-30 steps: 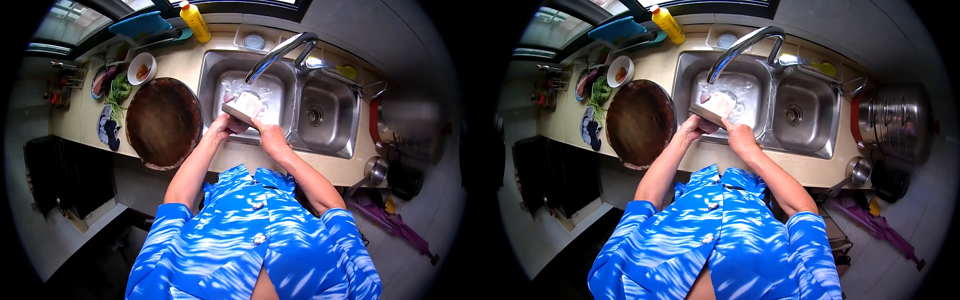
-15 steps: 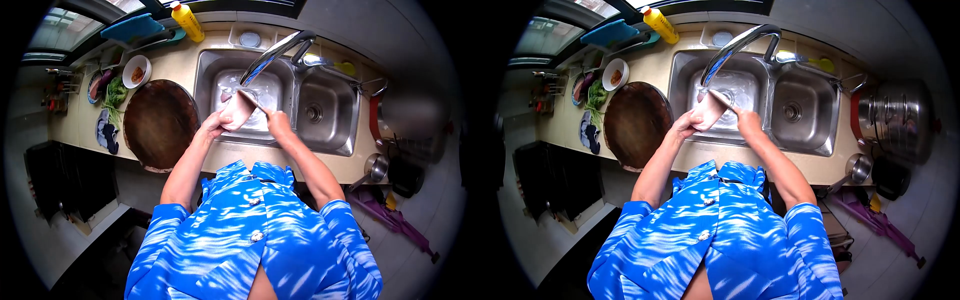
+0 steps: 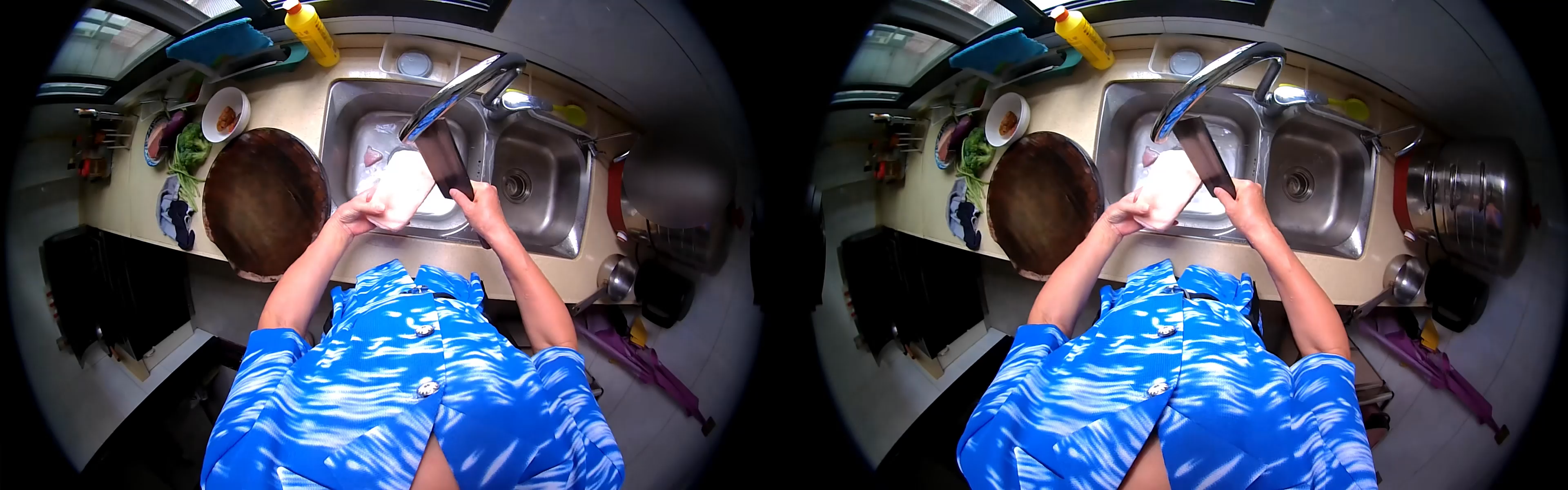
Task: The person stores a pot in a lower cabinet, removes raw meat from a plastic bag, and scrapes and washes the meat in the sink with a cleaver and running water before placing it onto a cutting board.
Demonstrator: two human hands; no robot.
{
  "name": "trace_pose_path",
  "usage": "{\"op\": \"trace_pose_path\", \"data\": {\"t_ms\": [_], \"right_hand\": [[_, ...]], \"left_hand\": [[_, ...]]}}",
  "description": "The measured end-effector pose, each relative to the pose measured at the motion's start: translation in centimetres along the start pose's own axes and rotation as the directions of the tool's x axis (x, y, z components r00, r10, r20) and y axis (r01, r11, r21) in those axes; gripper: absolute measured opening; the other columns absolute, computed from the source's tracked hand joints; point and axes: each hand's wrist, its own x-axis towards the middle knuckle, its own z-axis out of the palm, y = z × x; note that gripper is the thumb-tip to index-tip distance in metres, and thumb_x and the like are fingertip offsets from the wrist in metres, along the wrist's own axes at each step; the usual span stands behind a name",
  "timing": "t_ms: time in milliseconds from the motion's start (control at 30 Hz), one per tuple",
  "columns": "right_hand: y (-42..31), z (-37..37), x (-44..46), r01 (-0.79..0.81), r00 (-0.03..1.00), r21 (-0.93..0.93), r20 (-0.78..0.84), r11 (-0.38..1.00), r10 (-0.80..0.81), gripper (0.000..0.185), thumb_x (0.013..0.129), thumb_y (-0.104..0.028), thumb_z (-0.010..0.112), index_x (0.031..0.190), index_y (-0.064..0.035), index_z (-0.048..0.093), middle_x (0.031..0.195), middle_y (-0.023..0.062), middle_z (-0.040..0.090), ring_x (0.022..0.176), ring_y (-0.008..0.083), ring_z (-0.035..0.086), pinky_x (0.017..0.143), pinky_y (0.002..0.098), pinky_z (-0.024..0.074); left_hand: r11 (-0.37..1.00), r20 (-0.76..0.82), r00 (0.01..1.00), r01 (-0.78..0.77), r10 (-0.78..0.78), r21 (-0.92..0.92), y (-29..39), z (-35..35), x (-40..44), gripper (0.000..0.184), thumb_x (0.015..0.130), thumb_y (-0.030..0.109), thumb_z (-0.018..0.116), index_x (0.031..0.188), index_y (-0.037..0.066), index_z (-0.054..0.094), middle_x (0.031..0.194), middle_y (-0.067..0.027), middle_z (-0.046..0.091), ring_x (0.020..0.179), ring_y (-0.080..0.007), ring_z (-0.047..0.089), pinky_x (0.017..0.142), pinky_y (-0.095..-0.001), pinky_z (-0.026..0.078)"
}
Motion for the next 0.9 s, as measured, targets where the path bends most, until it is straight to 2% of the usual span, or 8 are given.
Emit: {"op": "trace_pose_path", "data": {"t_ms": [233,300,433,633,700,733,800,900], "right_hand": [[-1.1,0.3,-0.8,0.225,0.974,-0.262,0.040,0.938,-0.222,0.017,0.078,-0.014,0.060,0.092,-0.0037,0.063,0.071,0.0216,0.058,0.063,0.0355,0.058,0.058,0.0388,0.0449],[-2.1,0.4,-1.6,0.203,0.979,-0.328,0.056,0.923,-0.195,0.023,0.078,-0.014,0.060,0.101,-0.0100,0.063,0.073,0.0216,0.058,0.068,0.0365,0.058,0.063,0.0429,0.0460],[-3.4,1.4,-2.8,0.301,0.953,-0.480,0.180,0.824,-0.244,0.031,0.076,-0.011,0.057,0.106,-0.0180,0.062,0.070,0.0174,0.061,0.064,0.0336,0.061,0.061,0.0429,0.0489],[-4.0,1.3,-2.9,0.298,0.952,-0.405,0.193,0.864,-0.238,0.031,0.076,-0.009,0.056,0.106,-0.0155,0.062,0.070,0.0182,0.061,0.065,0.0341,0.060,0.064,0.0431,0.0488],[-4.0,1.5,-3.0,0.318,0.943,-0.380,0.218,0.869,-0.249,0.029,0.076,-0.010,0.056,0.104,-0.0150,0.062,0.069,0.0186,0.060,0.065,0.0345,0.060,0.064,0.0429,0.0488],[-4.0,1.7,-2.9,0.318,0.943,-0.378,0.221,0.869,-0.249,0.029,0.076,-0.010,0.056,0.104,-0.0150,0.062,0.069,0.0186,0.060,0.065,0.0345,0.060,0.064,0.0429,0.0488],[-3.9,1.9,-2.8,0.300,0.948,-0.315,0.203,0.900,-0.245,0.024,0.077,-0.010,0.058,0.100,-0.0134,0.063,0.070,0.0213,0.058,0.067,0.0384,0.058,0.063,0.0445,0.0471],[-2.9,2.2,-2.1,0.293,0.946,-0.224,0.210,0.930,-0.248,0.016,0.076,-0.011,0.059,0.091,-0.0059,0.063,0.070,0.0226,0.057,0.067,0.0394,0.057,0.061,0.0433,0.0454]], "left_hand": [[0.977,0.064,0.978,0.195,-0.200,0.085,0.7,-0.7,2.2,0.070,0.058,0.002,0.070,0.121,-0.002,0.041,0.110,-0.0167,0.055,0.097,-0.0283,0.058,0.091,-0.0419,0.044],[0.971,0.088,0.986,0.118,-0.139,0.208,0.4,-0.8,2.4,0.066,0.058,-0.001,0.069,0.119,-0.001,0.044,0.105,-0.0145,0.057,0.098,-0.0240,0.057,0.088,-0.0351,0.045],[0.978,-0.017,0.991,0.136,-0.135,0.159,0.3,-0.6,1.7,0.064,0.061,-0.002,0.070,0.120,0.000,0.045,0.108,-0.0107,0.057,0.099,-0.0212,0.057,0.089,-0.0348,0.045],[0.990,0.110,0.988,0.102,-0.113,0.098,1.9,0.5,1.0,0.067,0.059,0.004,0.074,0.119,-0.001,0.045,0.107,-0.0105,0.057,0.097,-0.0210,0.058,0.086,-0.0340,0.046],[0.967,-0.134,0.975,0.200,-0.180,0.158,2.2,0.6,1.0,0.066,0.058,0.004,0.073,0.118,-0.001,0.046,0.106,-0.0107,0.057,0.095,-0.0203,0.058,0.084,-0.0331,0.047],[0.967,-0.136,0.974,0.200,-0.180,0.156,2.1,0.0,1.2,0.066,0.058,0.004,0.073,0.118,-0.001,0.046,0.106,-0.0107,0.057,0.095,-0.0203,0.058,0.084,-0.0331,0.047],[0.908,-0.156,0.974,0.211,-0.164,0.362,1.7,-1.4,1.6,0.060,0.061,0.000,0.068,0.117,0.000,0.046,0.103,-0.0103,0.057,0.093,-0.0197,0.058,0.083,-0.0322,0.047],[0.881,-0.067,0.988,0.153,-0.138,0.448,2.2,0.3,1.2,0.061,0.061,-0.005,0.068,0.118,-0.002,0.046,0.106,-0.0128,0.058,0.100,-0.0221,0.056,0.090,-0.0339,0.044]]}}
